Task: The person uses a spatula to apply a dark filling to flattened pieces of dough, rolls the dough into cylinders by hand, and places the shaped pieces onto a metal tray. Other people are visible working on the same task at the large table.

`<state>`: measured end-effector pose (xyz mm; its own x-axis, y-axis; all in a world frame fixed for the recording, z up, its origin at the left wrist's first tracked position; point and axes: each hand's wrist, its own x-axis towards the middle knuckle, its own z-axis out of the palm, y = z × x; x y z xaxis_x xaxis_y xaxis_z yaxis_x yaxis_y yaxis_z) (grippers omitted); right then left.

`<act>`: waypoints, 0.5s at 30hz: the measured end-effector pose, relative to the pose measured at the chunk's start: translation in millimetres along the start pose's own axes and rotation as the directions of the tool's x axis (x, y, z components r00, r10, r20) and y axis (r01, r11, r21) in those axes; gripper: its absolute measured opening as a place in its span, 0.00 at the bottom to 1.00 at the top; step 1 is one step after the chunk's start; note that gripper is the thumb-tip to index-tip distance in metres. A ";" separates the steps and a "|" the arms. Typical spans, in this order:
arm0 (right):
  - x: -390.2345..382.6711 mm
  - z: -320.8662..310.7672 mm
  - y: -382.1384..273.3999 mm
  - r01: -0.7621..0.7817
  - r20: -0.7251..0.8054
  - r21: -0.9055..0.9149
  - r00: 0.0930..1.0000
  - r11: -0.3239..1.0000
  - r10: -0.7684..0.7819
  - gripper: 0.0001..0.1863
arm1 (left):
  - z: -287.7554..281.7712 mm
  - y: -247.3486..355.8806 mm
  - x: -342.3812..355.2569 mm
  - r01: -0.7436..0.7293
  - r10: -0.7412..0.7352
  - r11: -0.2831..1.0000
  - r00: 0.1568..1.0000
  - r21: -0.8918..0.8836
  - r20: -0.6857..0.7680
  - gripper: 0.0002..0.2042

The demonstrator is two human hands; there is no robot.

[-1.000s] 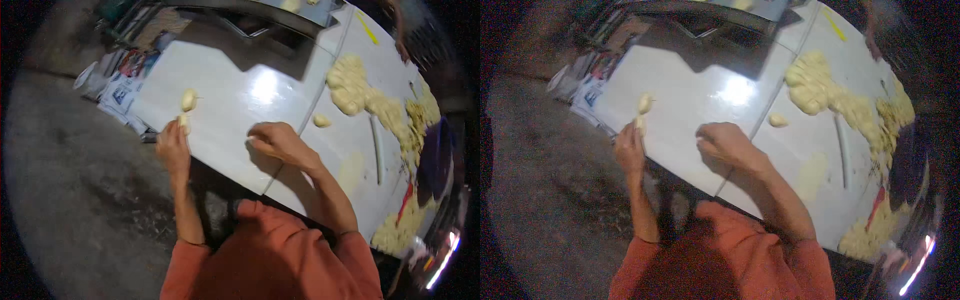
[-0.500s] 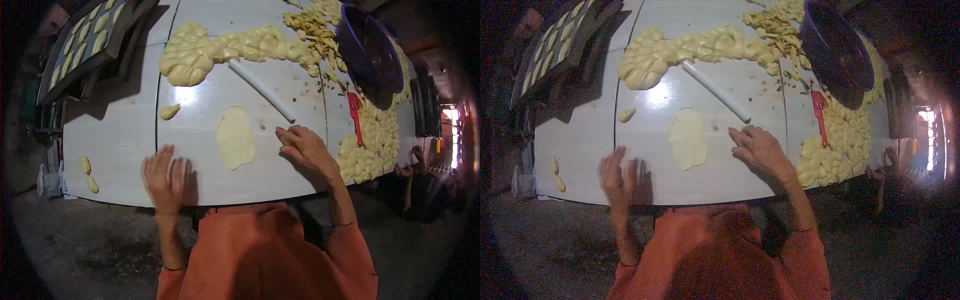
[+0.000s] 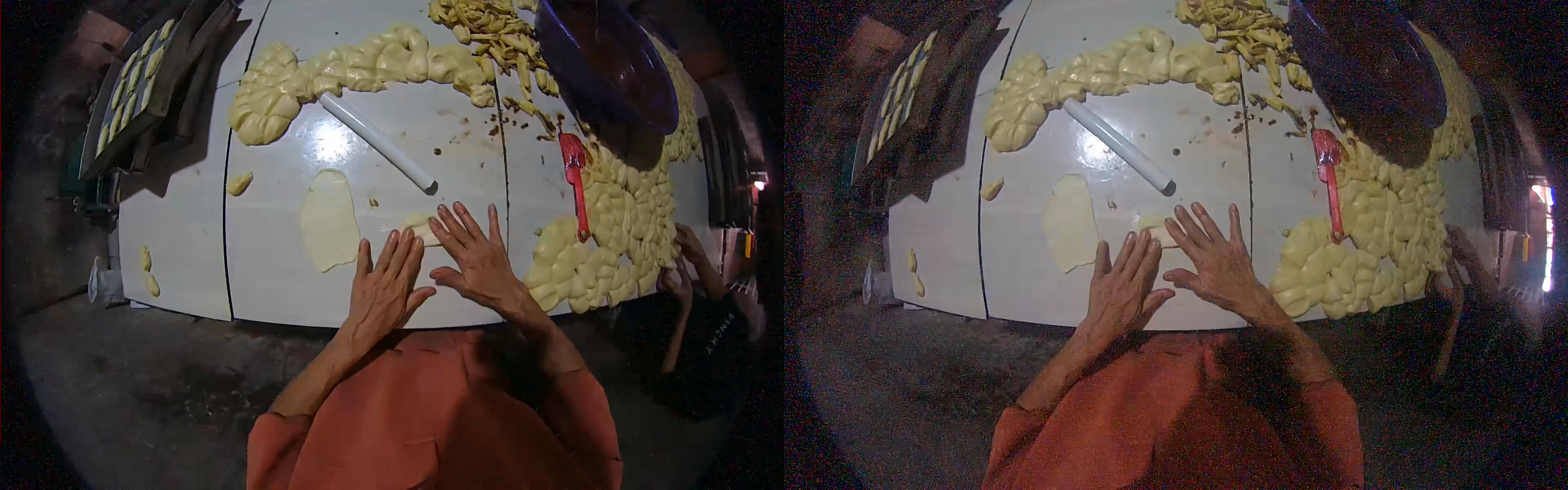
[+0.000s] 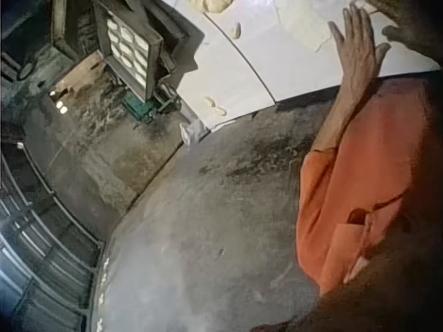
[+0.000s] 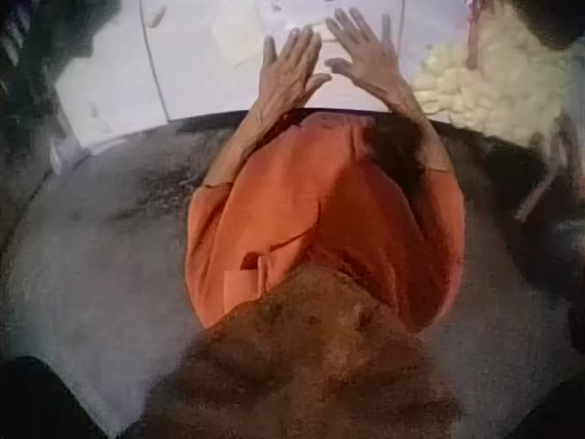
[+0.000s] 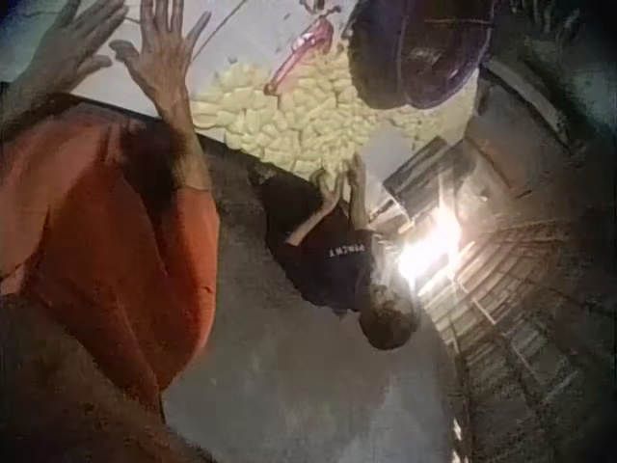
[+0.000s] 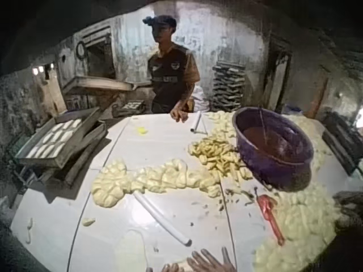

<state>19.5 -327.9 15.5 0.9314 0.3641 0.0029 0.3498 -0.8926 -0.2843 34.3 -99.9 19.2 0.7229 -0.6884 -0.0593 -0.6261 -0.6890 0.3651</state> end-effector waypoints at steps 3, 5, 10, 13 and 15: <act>10.4 1.7 24.1 -0.038 -0.094 0.175 0.994 0.984 0.055 0.43 | 6.6 3.9 -4.4 0.035 -0.036 0.999 0.999 -0.008 -0.023 0.39; 30.9 1.5 38.4 -0.146 -0.227 0.253 0.952 0.956 0.205 0.39 | 9.3 6.6 -4.4 0.038 -0.038 0.999 0.999 0.007 -0.039 0.39; 76.8 -0.9 53.6 -0.225 -0.219 0.025 0.950 0.974 0.225 0.39 | 8.5 9.5 -1.5 0.041 -0.041 0.999 0.998 -0.014 -0.055 0.38; 76.2 -9.0 58.3 -0.183 -0.144 0.003 0.973 0.983 0.181 0.37 | 2.7 6.5 -1.0 0.034 -0.037 0.998 0.998 -0.054 -0.045 0.38; 71.9 -25.4 60.1 -0.119 -0.005 0.165 0.993 0.979 0.121 0.36 | 2.4 5.3 -3.4 0.042 -0.045 0.996 0.998 -0.073 -0.047 0.38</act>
<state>110.1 -362.2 23.0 0.9674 0.2518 -0.0273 0.2151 -0.8736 -0.4366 27.9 -101.7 19.1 0.7636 -0.6449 -0.0320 -0.5721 -0.6988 0.4294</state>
